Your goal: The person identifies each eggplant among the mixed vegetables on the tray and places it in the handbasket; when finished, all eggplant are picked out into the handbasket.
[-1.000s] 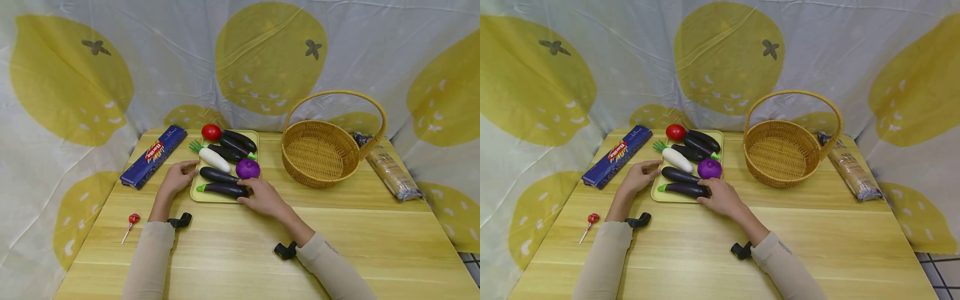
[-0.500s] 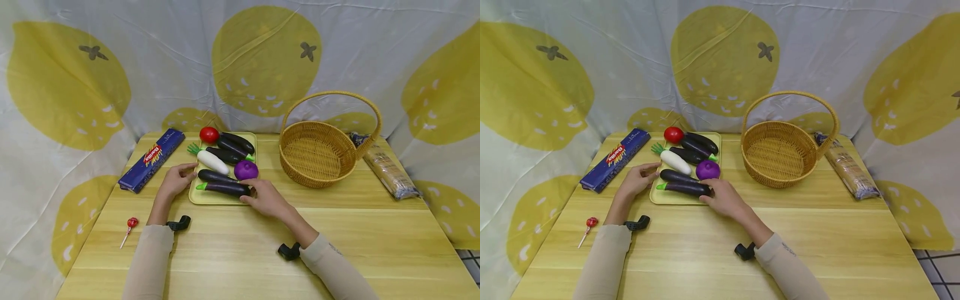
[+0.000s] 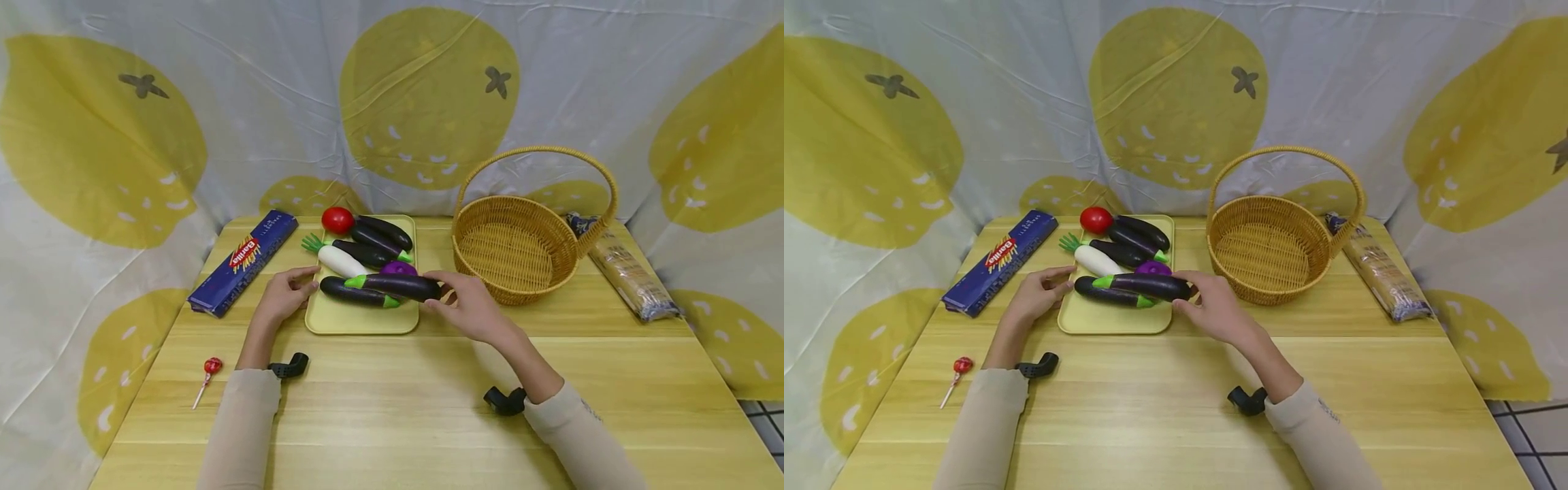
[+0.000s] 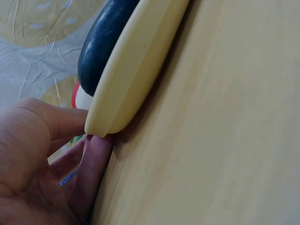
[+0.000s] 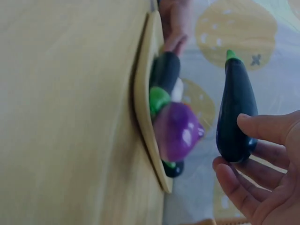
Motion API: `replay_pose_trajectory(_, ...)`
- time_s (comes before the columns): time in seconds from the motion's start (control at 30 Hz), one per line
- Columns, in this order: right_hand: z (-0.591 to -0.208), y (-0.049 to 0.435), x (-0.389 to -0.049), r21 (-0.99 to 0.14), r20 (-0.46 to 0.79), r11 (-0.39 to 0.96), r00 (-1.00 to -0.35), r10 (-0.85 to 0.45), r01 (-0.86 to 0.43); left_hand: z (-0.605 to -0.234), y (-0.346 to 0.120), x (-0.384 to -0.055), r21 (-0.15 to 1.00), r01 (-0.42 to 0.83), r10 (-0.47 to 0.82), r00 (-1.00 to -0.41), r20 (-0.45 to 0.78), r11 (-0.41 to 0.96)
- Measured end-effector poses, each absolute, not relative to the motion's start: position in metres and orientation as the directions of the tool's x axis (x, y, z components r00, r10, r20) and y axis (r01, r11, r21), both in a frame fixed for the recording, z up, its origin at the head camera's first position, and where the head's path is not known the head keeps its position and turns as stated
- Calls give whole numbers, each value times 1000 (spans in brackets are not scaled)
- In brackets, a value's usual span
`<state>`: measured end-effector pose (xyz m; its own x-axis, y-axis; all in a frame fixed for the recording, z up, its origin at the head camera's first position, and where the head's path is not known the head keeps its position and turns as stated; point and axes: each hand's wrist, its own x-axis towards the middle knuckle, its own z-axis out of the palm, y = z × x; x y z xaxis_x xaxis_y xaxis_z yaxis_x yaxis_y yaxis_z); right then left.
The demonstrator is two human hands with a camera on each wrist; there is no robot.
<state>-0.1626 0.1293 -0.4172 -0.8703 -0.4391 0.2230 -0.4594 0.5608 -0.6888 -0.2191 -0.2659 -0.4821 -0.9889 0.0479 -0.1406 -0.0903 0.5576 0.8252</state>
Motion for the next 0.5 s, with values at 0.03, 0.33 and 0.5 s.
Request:
replay_pose_trajectory(0.03, -415, 134, -163, -686, 229, 564, -872, -433, -460, -482, -266, -219, 825, -94, 45, -989, -143, 557)
replay_pose_trajectory(0.33, -398, 180, -170, -675, 218, 614, -905, -365, -410, -482, -267, -219, 825, -90, 47, -989, -140, 558)
replay_pose_trajectory(0.5, -394, 207, -179, -663, 251, 633, -915, -315, -400, -481, -268, -220, 829, -100, 46, -988, -150, 550)
